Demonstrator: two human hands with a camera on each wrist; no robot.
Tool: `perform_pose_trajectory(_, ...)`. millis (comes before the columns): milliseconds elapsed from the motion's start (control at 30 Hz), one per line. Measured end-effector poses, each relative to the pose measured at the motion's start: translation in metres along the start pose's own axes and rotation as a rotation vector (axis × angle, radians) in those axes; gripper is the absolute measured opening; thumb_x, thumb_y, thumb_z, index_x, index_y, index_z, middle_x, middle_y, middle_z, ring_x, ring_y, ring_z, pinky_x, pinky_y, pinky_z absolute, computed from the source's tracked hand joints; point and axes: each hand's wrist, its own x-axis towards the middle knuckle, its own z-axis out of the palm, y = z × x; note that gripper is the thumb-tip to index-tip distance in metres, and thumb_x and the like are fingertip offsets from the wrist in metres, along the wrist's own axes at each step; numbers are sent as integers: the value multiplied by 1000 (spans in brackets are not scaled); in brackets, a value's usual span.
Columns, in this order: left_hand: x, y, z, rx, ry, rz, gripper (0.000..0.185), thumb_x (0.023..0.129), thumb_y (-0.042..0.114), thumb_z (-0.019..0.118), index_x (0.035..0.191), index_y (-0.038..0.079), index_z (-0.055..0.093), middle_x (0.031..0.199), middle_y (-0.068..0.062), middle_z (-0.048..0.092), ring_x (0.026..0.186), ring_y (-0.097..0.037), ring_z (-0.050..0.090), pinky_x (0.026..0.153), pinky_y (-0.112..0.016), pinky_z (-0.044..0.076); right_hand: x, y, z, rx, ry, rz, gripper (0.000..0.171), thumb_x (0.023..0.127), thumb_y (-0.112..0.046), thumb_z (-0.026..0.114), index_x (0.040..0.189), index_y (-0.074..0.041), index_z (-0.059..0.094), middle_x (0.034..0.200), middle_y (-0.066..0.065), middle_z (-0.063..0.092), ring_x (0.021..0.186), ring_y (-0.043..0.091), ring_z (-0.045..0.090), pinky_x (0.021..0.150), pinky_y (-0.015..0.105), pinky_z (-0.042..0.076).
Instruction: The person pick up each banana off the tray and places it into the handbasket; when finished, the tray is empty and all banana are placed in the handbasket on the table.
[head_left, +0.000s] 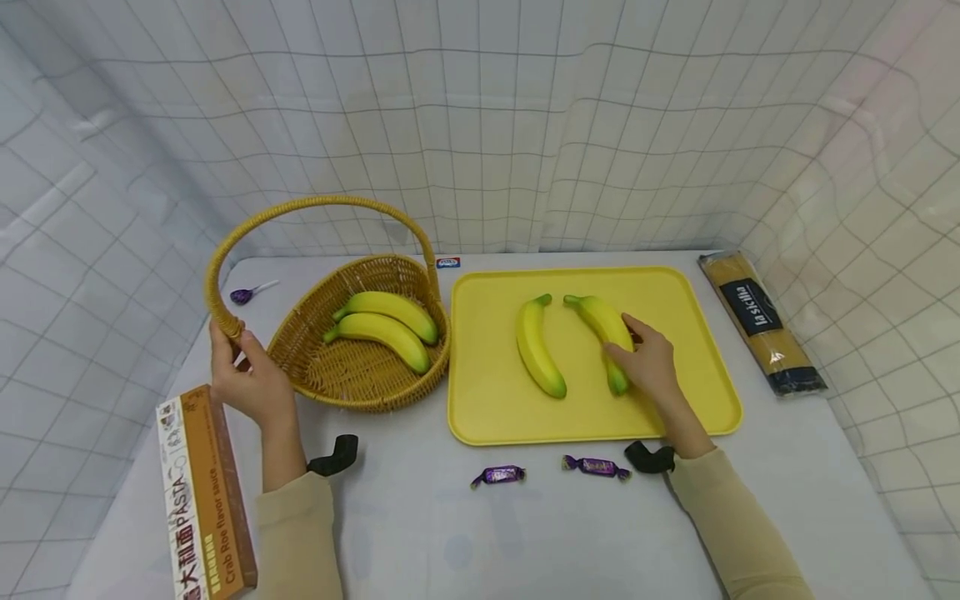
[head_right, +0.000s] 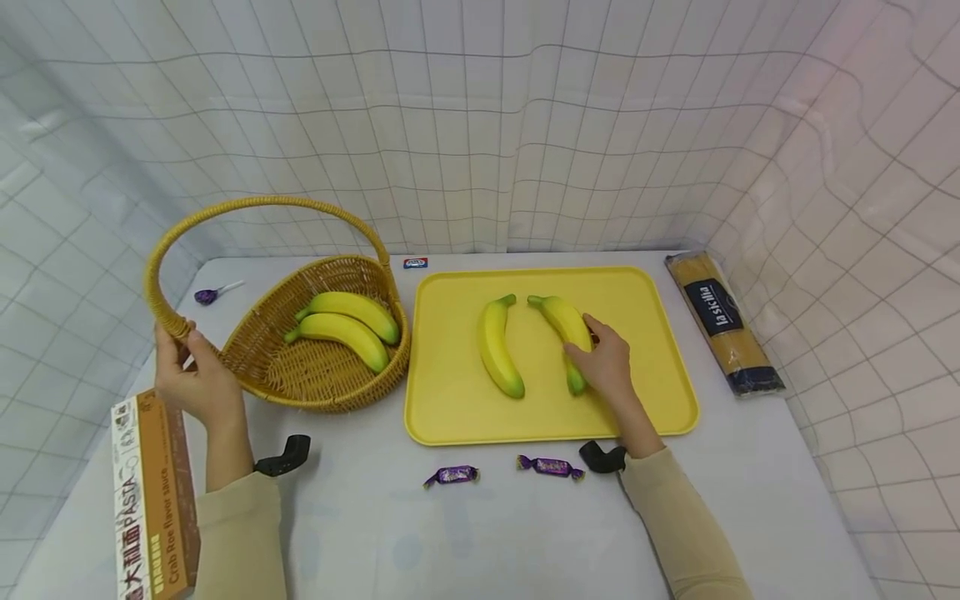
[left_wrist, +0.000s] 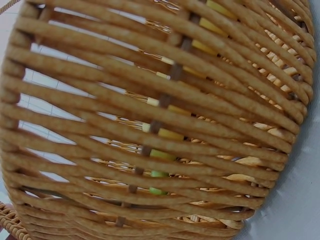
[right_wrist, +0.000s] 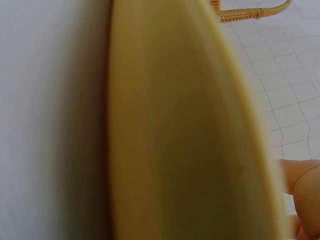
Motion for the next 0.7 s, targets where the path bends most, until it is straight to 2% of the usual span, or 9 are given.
perform_pose_trajectory(233, -1, 3, -3, -6, -16, -1, 32, 99, 21, 54, 130, 26, 63, 113, -2, 72, 93, 0, 59, 75, -13, 44, -3, -13, -14, -13, 13, 4, 64, 90, -17, 65, 148, -3, 40, 137, 25, 53, 117, 39, 51, 93, 48, 46)
perform_pose_trajectory(500, -2, 4, -5, -11, -32, 43, 33, 100, 23, 52, 131, 25, 63, 113, -5, 71, 94, 1, 59, 76, -13, 44, -4, -29, -24, -15, 27, -114, 62, 90, -15, 67, 146, -4, 44, 134, 23, 56, 113, 38, 55, 86, 46, 50)
perform_pose_trajectory(600, -1, 4, -4, -5, -29, 34, 33, 100, 23, 53, 131, 25, 63, 113, -6, 71, 94, 1, 58, 75, -13, 44, -6, -41, -26, -27, 20, -144, 61, 89, -15, 68, 145, -4, 46, 131, 23, 58, 110, 36, 57, 81, 41, 51)
perform_pose_trajectory(700, -1, 4, -4, -4, -23, 13, 32, 100, 22, 54, 130, 26, 64, 113, -3, 72, 94, -1, 59, 75, -13, 44, -8, -54, -25, -17, 10, -188, 61, 89, -13, 69, 144, -4, 47, 128, 23, 60, 109, 35, 57, 81, 41, 52)
